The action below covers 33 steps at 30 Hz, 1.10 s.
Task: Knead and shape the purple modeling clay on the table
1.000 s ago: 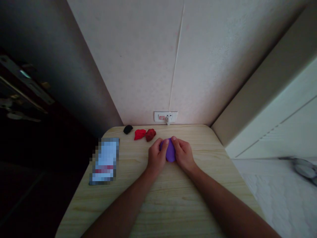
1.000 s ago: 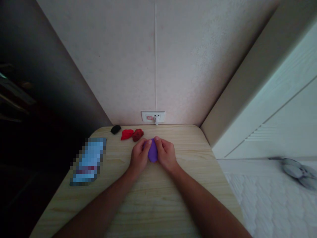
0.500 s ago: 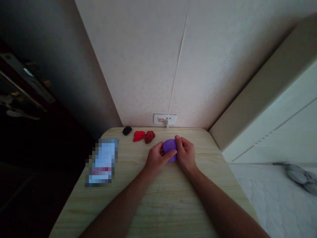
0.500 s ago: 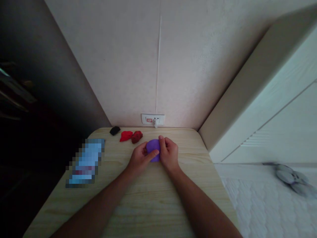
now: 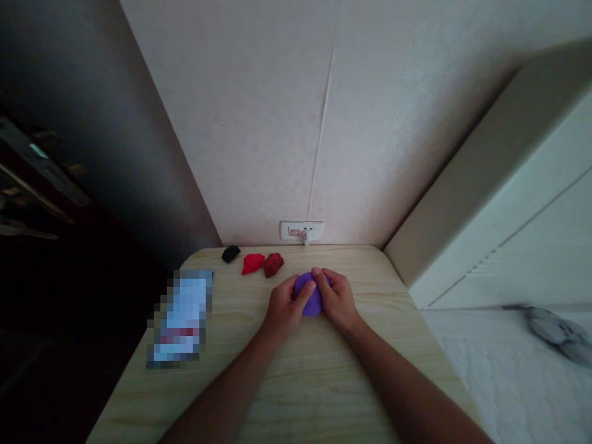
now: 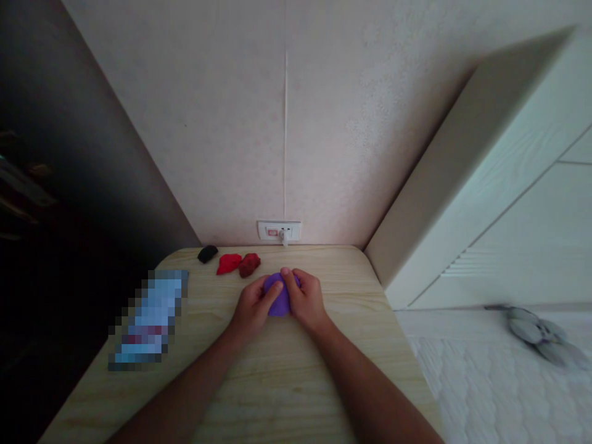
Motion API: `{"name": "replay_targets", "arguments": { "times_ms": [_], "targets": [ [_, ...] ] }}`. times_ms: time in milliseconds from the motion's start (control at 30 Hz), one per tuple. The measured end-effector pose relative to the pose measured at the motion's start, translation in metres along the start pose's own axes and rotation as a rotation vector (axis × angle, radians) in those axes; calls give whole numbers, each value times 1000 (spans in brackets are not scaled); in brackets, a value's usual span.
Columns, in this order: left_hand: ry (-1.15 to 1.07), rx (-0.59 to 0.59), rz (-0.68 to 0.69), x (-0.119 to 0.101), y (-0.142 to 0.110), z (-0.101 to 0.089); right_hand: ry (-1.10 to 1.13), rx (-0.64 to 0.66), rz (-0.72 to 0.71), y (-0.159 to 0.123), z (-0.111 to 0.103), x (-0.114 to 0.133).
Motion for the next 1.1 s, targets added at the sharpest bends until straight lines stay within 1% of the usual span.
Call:
{"name": "replay_targets", "arguments": {
  "times_ms": [67,133,233,333,433,567,700,833,967,1033,1100],
  "targets": [
    [78,-33,34,-2,-1,-2,-2,-8,8,-1,2,-2],
    [95,-53,43,-2,-2,-4,43,1,59,-2,7,-7],
    [34,-67,21,0,-1,-5,173,45,172,-4,16,-16],
    [-15,-74,-1,-2,-1,-6,248,103,212,-5,22,-18],
    [-27,-90,-1,-6,-1,-7,219,148,173,-5,24,-11],
    [-56,-111,-25,-7,0,-7,104,122,84,-8,19,0],
    [7,-173,34,-9,1,-13,53,136,46,-11,19,0],
    [76,-166,69,-10,1,-15,42,144,57,-8,20,-5],
    [142,-148,83,-13,0,-14,34,180,27,-4,22,-1],
    [159,-157,87,-14,-1,-14,32,144,5,-4,19,3],
    [131,-158,75,-13,-1,-13,38,66,16,-5,12,3]
  ]
}}
Point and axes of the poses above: each hand's wrist, its own y-axis towards the middle knuckle, its own z-axis out of the palm, x = y × z, the point moved 9 cm from there along y, towards the middle knuckle, and after that the axes turned 10 degrees about -y, right-handed, at the moved point
